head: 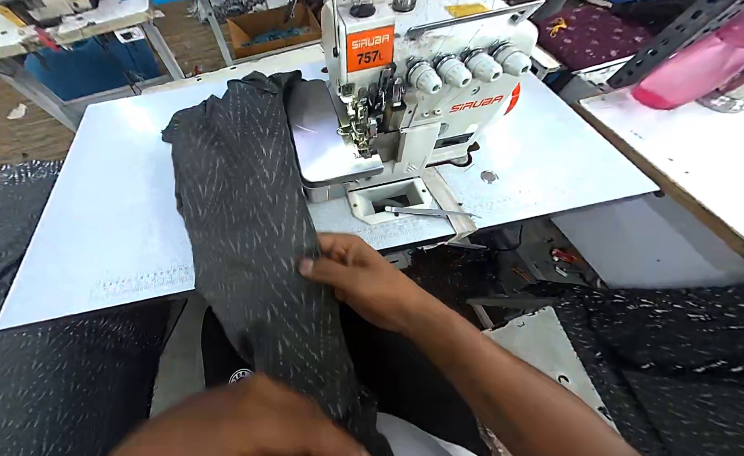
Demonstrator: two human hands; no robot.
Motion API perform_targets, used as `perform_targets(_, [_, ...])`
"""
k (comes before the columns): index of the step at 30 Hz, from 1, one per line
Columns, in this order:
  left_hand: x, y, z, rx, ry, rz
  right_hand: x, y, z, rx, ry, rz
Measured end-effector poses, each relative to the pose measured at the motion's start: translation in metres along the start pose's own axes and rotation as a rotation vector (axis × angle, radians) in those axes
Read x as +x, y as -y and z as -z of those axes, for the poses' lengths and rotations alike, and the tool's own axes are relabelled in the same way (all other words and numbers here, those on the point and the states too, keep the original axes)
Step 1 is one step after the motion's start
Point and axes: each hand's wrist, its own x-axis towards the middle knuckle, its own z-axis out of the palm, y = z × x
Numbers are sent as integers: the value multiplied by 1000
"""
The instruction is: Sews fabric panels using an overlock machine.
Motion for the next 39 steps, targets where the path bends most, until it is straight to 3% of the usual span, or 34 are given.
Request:
perform_targets(3, [17, 15, 47, 272, -625, -132, -21, -26, 11, 27, 23, -64])
perform_targets(5, [42, 24, 75, 588, -719, -181, -29, -28, 11, 31, 4, -43])
perform_targets(8, [62, 28, 96, 971, -731, -60, -49, -16, 15, -142, 1, 79])
perform_targets(11, [57, 53, 125, 826, -850, 196, -69, -16, 29, -200, -34, 110])
perform_targets(14, [59, 104, 169, 608, -1004, 534, -61, -17, 23, -224, -102, 61])
perform_targets(17, [62, 143, 198, 602, -964, 737, -50, -12, 1, -427, -44, 179])
perform_targets(19, [45, 134, 197, 499, -1039, 645, -59, -6, 0, -543, -23, 250])
perform_targets(22, [-13, 90, 166, 77, -1307, 430, -76, 2, 26, -559, -126, 238])
perform_targets(23, [-38, 86, 149, -39, -1339, 441, -78, 5, 34, -564, -159, 204])
perform_targets(25, [-87, 87, 110, -156, -1147, 604, -78, 10, 45, -761, -167, 120])
perform_targets(27, [-105, 87, 95, -51, -904, 722, -72, 13, 47, -1168, -178, 101])
perform_targets(28, [-106, 86, 94, 47, -925, 729, -70, 13, 47, -1342, -180, 102])
perform_targets(31, [-84, 99, 112, 268, -1211, 803, -53, 17, 47, -1689, -162, 27])
perform_targets(34, [-52, 120, 132, 519, -1093, 993, -47, 19, 35, -1758, -128, 38])
perform_targets(37, [-47, 125, 134, 548, -1062, 874, -62, 15, 39, -1748, -44, -12])
perform_targets(39, [-66, 112, 124, 245, -1277, 712, -76, 14, 49, -1786, -85, -99])
